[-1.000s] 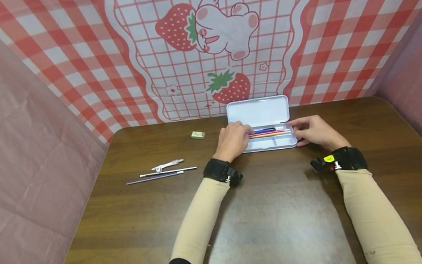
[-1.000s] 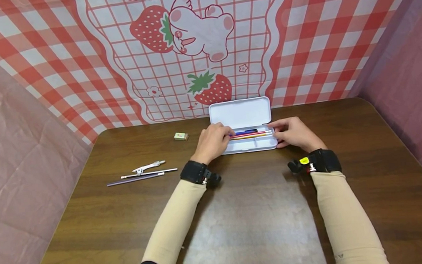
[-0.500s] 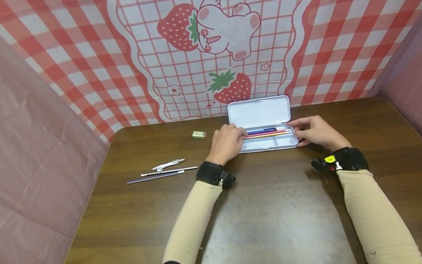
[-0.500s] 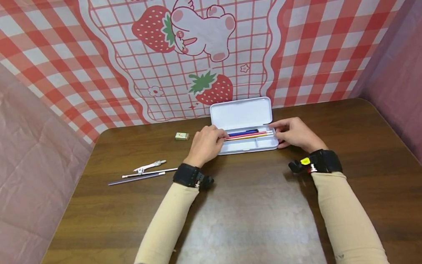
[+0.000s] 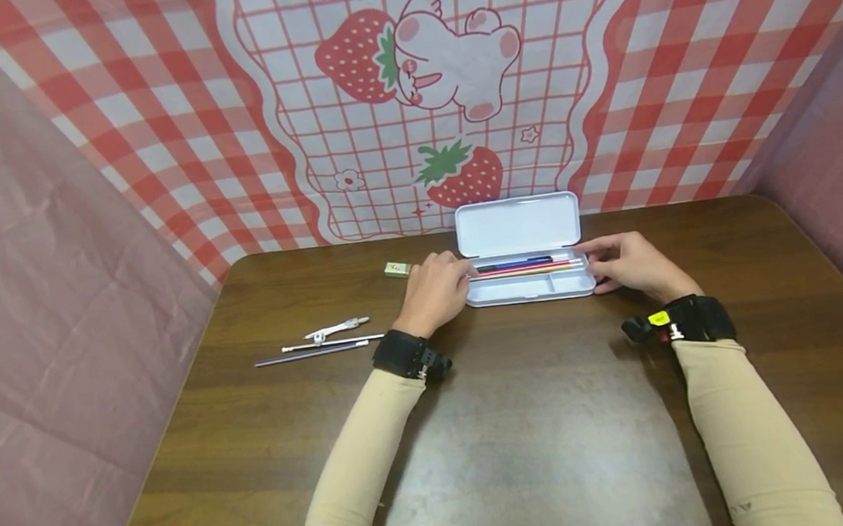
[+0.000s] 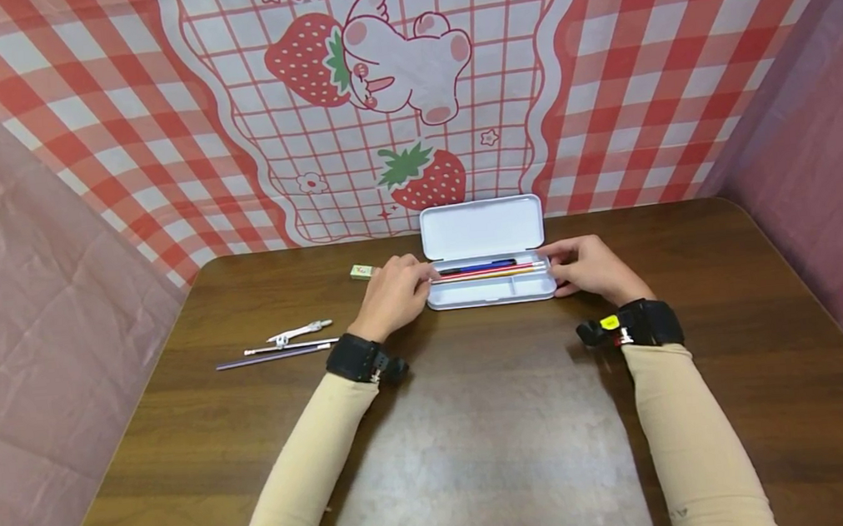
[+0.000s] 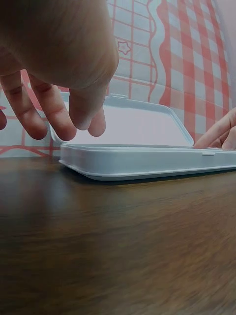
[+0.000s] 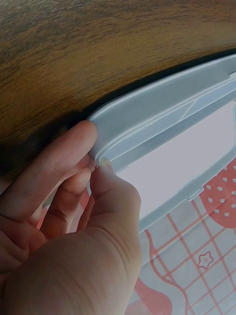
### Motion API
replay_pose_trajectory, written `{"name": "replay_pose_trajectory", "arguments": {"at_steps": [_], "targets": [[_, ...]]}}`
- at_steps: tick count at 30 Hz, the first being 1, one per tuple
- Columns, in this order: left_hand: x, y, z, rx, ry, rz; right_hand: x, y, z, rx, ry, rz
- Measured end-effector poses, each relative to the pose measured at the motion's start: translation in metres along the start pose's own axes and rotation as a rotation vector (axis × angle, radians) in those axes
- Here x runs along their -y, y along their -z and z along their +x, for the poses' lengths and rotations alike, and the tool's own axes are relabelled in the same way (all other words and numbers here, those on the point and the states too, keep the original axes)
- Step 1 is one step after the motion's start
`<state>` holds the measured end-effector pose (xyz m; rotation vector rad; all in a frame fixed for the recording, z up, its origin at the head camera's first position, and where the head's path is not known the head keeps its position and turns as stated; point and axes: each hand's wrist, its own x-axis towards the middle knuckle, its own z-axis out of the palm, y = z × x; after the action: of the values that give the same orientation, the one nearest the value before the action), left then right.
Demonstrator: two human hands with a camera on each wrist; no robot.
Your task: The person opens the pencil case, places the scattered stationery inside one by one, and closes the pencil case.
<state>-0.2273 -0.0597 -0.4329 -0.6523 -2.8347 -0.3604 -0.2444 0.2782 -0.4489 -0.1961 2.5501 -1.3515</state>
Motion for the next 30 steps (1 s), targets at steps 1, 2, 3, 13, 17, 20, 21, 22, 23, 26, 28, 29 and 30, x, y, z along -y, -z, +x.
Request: {"name": "replay_pose_trajectory", "arguments": {"at_steps": [1, 2, 3, 13, 17, 20, 21, 22, 23, 26, 28, 29, 30], "targets": [[0.001, 0.001, -0.001, -0.002, -0.001, 0.001, 0.000, 0.000, 0.000, 0.000, -0.001, -0.002], [0.002, 0.002, -0.003, -0.002, -0.003, 0.002, 0.000, 0.000, -0.001, 0.000, -0.002, -0.003], [0.003, 0.003, -0.004, -0.005, -0.005, -0.001, 0.000, 0.000, -0.001, 0.000, -0.003, -0.005], [0.014, 0.010, -0.014, -0.055, -0.052, -0.001, 0.000, 0.001, 0.000, 0.002, -0.005, -0.004], [0.021, 0.012, -0.019, -0.056, -0.057, -0.004, 0.000, 0.000, 0.001, 0.005, -0.007, -0.001], [0.026, 0.014, -0.024, -0.063, -0.067, 0.001, 0.000, -0.001, 0.001, 0.004, -0.005, 0.002], [0.027, 0.014, -0.025, -0.066, -0.069, 0.002, 0.000, -0.001, 0.001, 0.004, -0.004, 0.002], [0.029, 0.015, -0.027, -0.071, -0.072, 0.003, 0.000, -0.002, 0.002, 0.004, -0.004, 0.003], [0.031, 0.016, -0.028, -0.075, -0.072, 0.005, 0.001, -0.002, 0.002, 0.004, -0.002, 0.003], [0.036, 0.018, -0.032, -0.083, -0.067, 0.012, 0.001, -0.001, 0.002, 0.001, -0.001, -0.001], [0.039, 0.019, -0.035, -0.078, -0.057, 0.016, 0.001, -0.001, 0.001, 0.000, -0.003, -0.007], [0.041, 0.020, -0.037, -0.072, -0.052, 0.018, 0.001, 0.000, 0.001, 0.000, -0.004, -0.009], [0.042, 0.020, -0.038, -0.066, -0.049, 0.019, 0.001, 0.000, 0.001, 0.000, -0.006, -0.010]]}}
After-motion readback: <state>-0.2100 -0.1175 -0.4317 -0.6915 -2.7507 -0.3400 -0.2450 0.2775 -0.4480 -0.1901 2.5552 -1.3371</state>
